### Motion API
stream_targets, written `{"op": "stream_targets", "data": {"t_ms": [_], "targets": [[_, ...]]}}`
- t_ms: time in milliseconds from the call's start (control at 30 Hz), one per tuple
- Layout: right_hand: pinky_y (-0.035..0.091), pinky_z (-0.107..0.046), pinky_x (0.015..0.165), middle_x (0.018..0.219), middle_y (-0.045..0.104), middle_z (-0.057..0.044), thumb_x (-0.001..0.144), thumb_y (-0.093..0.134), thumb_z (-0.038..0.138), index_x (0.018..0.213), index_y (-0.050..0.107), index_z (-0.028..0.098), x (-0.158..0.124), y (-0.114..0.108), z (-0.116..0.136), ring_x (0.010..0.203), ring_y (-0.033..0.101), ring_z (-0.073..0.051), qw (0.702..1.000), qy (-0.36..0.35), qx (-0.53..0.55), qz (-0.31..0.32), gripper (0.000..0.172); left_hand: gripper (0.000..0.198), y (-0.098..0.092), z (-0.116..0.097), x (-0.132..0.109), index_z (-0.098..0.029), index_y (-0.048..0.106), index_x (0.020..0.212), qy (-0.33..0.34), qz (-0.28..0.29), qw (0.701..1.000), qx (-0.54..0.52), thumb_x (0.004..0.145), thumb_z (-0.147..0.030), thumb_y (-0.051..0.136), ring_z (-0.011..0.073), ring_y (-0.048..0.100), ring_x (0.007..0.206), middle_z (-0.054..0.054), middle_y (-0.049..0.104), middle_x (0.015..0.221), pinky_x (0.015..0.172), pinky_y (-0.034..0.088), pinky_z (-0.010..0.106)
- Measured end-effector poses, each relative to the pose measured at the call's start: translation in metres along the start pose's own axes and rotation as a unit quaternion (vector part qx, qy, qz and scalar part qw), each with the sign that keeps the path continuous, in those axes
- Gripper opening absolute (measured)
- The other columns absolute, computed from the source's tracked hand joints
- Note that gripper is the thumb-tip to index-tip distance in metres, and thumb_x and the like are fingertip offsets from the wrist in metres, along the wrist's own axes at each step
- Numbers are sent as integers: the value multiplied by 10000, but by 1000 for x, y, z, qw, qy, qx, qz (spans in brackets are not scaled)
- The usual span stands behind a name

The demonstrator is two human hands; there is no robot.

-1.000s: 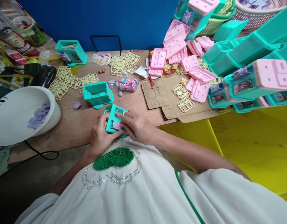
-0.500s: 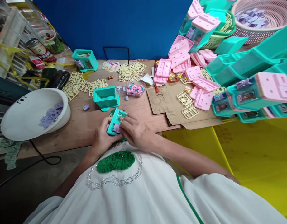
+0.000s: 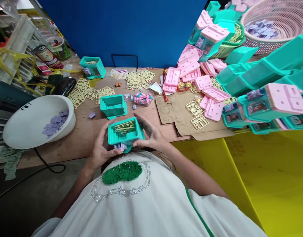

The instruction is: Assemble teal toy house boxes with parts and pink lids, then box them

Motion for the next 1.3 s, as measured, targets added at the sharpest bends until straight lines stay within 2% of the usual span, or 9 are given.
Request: {"op": "stream_targets", "data": {"t_ms": [200,433,533,667,800,1000,1100,1200,1300], "targets": [[335,-470,1328,1645,506,-91,671,1004,425,1562,547,298,-5,5,-15,1557,436,-313,999,8,46,18,1010,1078,4,14,-10,-274,420,1583,-52,-18,995,-83,695,-610,932,363,539,1451,155,538,1582,1250,422,517],[340,-498,1324,1637,515,-100,695,987,453,1564,537,304,-9,7,-23,1552,447,-312,999,20,33,14,990,964,5,10,-10,-263,435,1550,-61,6,996,-66,762,-574,897,327,560,1444,169,542,1575,1231,454,496],[334,-496,1326,1639,513,-94,712,976,458,1564,541,309,-11,5,-22,1551,449,-310,1000,7,-16,18,968,795,5,8,-7,-245,477,1476,-47,16,997,-56,829,-516,852,312,583,1424,178,564,1544,1193,499,461],[332,-488,1325,1655,495,-79,804,918,415,1593,504,323,-14,3,-21,1560,437,-289,994,10,-105,42,896,390,-2,-6,1,-226,633,1253,24,12,1000,14,921,-378,771,288,582,1419,161,596,1481,1207,478,453],[304,-507,1334,1678,462,-81,837,889,425,1617,466,325,-17,0,-25,1576,411,-293,992,30,-110,47,893,125,-13,-19,8,-216,753,1044,59,20,994,87,962,-299,707,267,655,1319,135,620,1429,1147,531,432],[365,-507,1307,1679,456,-92,810,902,476,1609,478,327,-18,-1,-37,1563,429,-305,996,53,-63,36,917,156,-12,-21,27,-208,800,1040,41,109,967,226,891,-235,764,319,691,1258,133,647,1428,1066,589,504],[365,-519,1306,1671,465,-100,799,914,455,1604,488,330,-18,-1,-43,1556,439,-315,997,49,-51,30,920,69,-3,-16,39,-199,815,914,31,143,943,298,851,-192,786,330,719,1186,121,697,1349,1067,580,530],[355,-532,1308,1684,444,-110,794,921,434,1616,470,320,-18,-1,-48,1562,426,-316,998,49,-41,28,945,113,1,-15,47,-202,805,803,29,142,937,317,883,-178,729,304,749,1088,100,757,1214,994,602,475],[348,-529,1314,1705,414,-98,796,918,439,1619,463,329,-18,-1,-48,1577,402,-308,998,52,-32,23,947,143,-1,-18,49,-207,800,821,39,122,951,281,907,-179,688,251,760,988,82,784,1140,897,610,392]]}}
Point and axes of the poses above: each hand's wrist, its own x-axis towards the middle knuckle, its own y-axis out of the palm, z = x × y, the point moved 6 cm from there along x, towards the middle knuckle
